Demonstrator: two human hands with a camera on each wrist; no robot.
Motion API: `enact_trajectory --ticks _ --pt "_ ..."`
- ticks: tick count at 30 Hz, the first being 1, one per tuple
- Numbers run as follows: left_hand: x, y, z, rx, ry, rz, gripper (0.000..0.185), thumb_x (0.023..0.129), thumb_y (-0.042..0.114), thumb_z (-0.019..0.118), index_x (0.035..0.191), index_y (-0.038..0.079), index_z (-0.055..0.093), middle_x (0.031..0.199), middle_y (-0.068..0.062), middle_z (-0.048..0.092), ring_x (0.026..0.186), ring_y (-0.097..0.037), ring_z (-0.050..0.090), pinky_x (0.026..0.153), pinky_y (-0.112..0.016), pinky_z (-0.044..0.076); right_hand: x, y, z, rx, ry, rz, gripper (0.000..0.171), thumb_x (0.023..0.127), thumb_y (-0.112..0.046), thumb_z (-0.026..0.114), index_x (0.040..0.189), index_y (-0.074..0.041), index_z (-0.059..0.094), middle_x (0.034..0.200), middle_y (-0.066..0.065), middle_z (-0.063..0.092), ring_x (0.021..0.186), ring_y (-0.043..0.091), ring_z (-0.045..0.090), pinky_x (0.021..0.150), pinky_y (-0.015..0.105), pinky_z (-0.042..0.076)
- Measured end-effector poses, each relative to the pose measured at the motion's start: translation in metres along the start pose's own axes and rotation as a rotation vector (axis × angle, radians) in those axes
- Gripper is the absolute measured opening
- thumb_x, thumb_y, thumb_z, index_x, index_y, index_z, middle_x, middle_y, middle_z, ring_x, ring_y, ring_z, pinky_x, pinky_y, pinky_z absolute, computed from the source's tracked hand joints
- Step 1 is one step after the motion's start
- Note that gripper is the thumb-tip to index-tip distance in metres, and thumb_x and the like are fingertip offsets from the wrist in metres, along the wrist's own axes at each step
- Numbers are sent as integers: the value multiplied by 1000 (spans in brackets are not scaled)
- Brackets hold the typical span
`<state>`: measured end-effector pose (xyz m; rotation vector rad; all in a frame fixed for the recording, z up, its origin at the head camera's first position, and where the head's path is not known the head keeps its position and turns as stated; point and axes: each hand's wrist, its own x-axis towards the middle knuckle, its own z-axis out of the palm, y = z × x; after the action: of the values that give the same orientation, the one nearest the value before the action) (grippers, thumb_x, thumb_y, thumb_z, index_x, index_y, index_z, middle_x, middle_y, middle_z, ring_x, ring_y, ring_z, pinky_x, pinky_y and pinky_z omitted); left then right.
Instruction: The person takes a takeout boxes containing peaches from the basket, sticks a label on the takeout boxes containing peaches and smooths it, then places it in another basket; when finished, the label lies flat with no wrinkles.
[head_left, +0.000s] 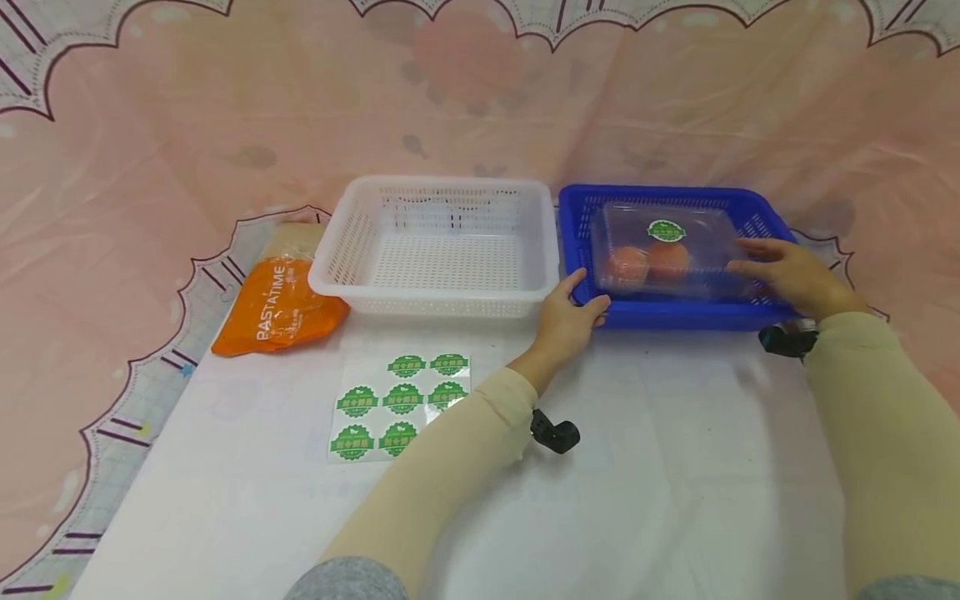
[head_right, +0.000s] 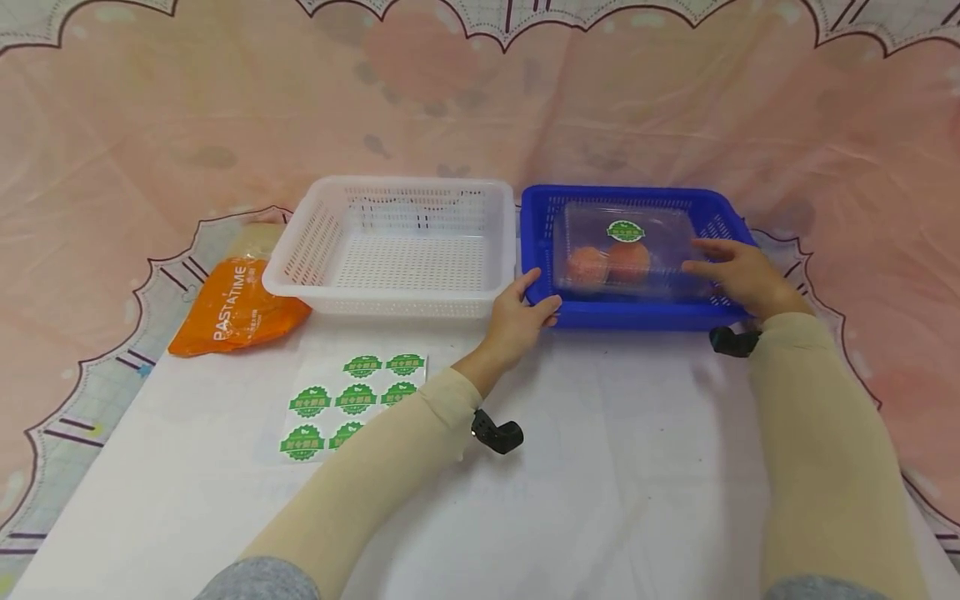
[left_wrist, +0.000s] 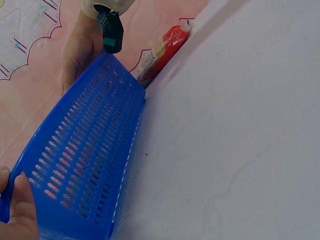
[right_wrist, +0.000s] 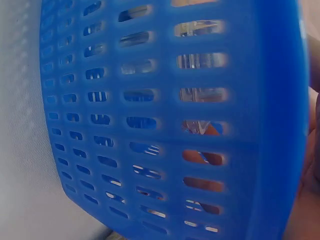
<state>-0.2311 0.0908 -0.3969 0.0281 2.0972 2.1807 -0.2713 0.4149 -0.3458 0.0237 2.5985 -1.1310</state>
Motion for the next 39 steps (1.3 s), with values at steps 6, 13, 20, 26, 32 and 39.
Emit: enact_trajectory --ticks 6,13,20,26,32,39 --pt "-2 -1 -1 -6 -3 -8 59 94 6 70 149 5 47 138 -15 56 75 -17 70 71 -25 58 -1 0 0 1 -3 8 85 99 -48 58 161 -8 16 159 27 25 103 9 65 86 22 53" --pt "-2 0 -3 -26 -12 3 59 95 5 68 150 4 45 142 -16 53 75 -16 69 72 -25 58 -2 -9 5 -36 29 38 94 93 -59 60 161 -9 18 156 28 30 129 51 46 105 65 34" --pt "-2 0 -7 -30 -22 13 61 94 5 70 149 3 45 139 -18 55 80 -21 71 73 -25 58 -1 -9 5 -36 45 40 96 92 -60 61 161 -9 18 158 29 24 131 53 40 107 69 27" --pt "-4 -1 -13 -23 -63 8 60 94 6 70 149 7 47 120 -18 66 95 -35 71 78 -32 59 -6 -10 5 -36 98 35 95 92 -61 61 160 -9 19 161 29 14 143 53 17 110 72 11" --pt "-9 -1 -23 -49 -117 -14 57 96 6 68 149 9 48 145 -14 51 98 -28 70 81 -31 57 -14 -14 4 -61 137 -17 91 95 -59 58 159 -6 21 161 29 16 145 52 12 111 72 11" --pt "-23 2 -48 -62 -171 -21 60 94 8 69 149 4 45 149 -14 48 104 -21 69 86 -29 56 -32 -22 7 -52 152 -62 86 98 -56 55 159 -6 22 162 24 16 144 51 19 109 70 20"
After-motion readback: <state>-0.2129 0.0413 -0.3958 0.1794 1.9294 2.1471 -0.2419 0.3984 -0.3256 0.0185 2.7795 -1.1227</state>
